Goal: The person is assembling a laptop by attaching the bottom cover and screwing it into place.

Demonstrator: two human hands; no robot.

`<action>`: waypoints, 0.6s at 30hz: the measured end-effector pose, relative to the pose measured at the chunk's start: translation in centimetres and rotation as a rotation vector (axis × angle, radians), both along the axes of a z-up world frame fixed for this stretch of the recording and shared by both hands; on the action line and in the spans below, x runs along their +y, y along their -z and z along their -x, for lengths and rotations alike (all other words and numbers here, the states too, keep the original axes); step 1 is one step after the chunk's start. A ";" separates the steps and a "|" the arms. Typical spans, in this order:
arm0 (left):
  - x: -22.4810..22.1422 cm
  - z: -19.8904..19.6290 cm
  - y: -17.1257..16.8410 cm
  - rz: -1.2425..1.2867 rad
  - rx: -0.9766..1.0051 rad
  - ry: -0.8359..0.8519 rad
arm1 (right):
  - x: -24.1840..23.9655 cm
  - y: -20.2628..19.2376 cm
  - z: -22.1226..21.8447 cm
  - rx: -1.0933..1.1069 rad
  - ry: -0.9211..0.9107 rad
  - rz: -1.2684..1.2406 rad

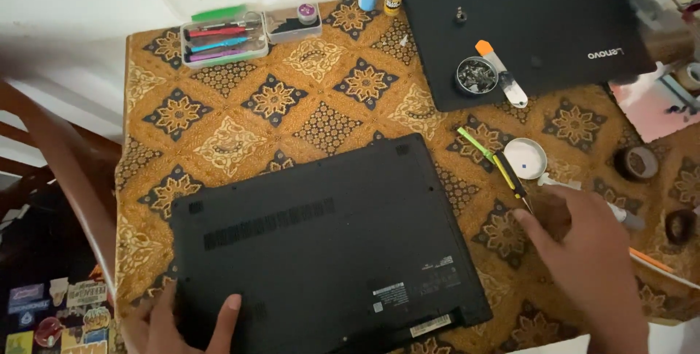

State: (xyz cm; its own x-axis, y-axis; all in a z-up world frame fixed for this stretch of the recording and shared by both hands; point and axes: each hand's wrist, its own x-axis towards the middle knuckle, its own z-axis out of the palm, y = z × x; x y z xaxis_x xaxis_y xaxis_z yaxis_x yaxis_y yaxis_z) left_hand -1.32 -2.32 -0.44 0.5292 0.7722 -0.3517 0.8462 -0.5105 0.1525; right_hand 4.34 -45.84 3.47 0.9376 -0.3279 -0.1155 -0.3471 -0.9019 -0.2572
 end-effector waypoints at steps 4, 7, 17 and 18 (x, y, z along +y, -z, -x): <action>-0.8 0.0 -1.0 0.046 -0.241 0.002 | -1.4 0.3 0.3 0.074 -0.028 0.044; -0.4 0.1 -1.4 -0.021 -0.320 0.092 | -3.7 1.8 1.0 0.038 -0.027 0.113; 1.2 0.4 -1.1 -0.074 -0.474 0.217 | -12.2 3.2 -2.8 -0.092 0.017 0.207; 1.1 0.6 -1.2 -0.074 -0.476 0.217 | -12.5 3.5 -3.3 -0.094 0.017 0.208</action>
State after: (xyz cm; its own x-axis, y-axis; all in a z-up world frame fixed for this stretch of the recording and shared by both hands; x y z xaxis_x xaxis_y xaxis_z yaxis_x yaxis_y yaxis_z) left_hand -1.89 -1.23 0.76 0.7674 0.6409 0.0176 0.5660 -0.6902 0.4509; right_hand 7.66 -58.39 -0.03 0.9351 -0.3516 0.0439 -0.3462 -0.9330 -0.0985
